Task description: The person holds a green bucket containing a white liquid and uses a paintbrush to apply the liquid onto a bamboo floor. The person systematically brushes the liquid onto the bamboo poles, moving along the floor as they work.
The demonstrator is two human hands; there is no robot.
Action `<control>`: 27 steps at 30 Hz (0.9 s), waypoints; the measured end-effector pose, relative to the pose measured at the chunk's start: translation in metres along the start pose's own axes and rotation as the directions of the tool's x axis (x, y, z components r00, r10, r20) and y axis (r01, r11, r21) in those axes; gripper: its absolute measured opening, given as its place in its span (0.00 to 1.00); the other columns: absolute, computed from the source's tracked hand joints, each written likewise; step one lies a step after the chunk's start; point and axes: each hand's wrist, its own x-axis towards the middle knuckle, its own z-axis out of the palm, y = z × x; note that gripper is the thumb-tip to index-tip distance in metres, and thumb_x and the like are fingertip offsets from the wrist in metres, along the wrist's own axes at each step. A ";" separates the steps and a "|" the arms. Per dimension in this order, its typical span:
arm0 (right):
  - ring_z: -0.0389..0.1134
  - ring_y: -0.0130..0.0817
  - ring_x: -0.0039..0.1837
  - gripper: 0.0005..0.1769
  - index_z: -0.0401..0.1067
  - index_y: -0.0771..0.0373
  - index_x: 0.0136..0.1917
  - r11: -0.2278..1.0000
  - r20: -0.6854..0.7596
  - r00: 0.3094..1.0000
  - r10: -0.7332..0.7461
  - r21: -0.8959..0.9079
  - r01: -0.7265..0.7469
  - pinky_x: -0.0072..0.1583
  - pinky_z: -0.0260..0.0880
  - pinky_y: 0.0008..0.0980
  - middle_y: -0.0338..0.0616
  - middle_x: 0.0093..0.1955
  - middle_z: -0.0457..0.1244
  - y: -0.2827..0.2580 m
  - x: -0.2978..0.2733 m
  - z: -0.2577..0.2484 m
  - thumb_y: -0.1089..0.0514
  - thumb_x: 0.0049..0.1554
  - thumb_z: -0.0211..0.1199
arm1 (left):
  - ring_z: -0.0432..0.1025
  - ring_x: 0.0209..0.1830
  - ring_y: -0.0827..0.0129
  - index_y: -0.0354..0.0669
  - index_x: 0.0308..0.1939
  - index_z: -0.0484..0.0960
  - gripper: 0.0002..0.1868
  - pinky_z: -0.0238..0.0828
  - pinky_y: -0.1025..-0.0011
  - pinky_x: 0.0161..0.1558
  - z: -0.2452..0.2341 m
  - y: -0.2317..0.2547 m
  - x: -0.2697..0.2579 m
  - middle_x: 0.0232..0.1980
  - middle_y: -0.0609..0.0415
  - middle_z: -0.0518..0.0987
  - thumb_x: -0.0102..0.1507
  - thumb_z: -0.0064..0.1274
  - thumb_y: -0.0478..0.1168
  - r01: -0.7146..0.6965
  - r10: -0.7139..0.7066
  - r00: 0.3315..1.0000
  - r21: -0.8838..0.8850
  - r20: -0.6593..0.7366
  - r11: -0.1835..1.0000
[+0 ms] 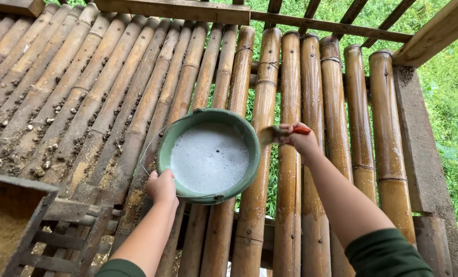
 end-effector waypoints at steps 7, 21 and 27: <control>0.68 0.38 0.50 0.12 0.67 0.66 0.39 0.928 0.193 0.909 -0.369 0.027 0.371 0.53 0.73 0.34 0.51 0.54 0.68 0.049 0.027 -0.017 0.80 0.48 0.57 | 0.74 0.45 0.57 0.39 0.45 0.83 0.21 0.69 0.64 0.43 0.010 -0.024 0.025 0.38 0.47 0.77 0.48 0.51 0.39 -0.013 0.012 0.999 -0.022 -0.038 1.000; 0.72 0.43 0.53 0.15 0.62 0.62 0.30 0.843 0.519 0.671 0.529 -0.408 -0.350 0.56 0.78 0.36 0.52 0.45 0.69 0.012 -0.060 -0.027 0.80 0.45 0.54 | 0.63 0.33 0.71 0.40 0.80 0.59 0.46 0.63 0.63 0.43 -0.006 0.026 -0.006 0.53 0.55 0.79 0.53 0.44 0.32 0.213 -0.211 0.977 -0.152 0.033 0.965; 0.71 0.44 0.58 0.22 0.59 0.59 0.29 0.978 0.195 0.961 0.195 -0.109 -0.177 0.62 0.77 0.40 0.50 0.46 0.68 -0.025 0.076 0.001 0.85 0.43 0.57 | 0.45 0.28 0.68 0.46 0.27 0.57 0.11 0.41 0.64 0.30 -0.001 -0.005 0.011 0.26 0.60 0.56 0.49 0.45 0.35 0.087 -0.092 0.995 -0.169 -0.026 0.982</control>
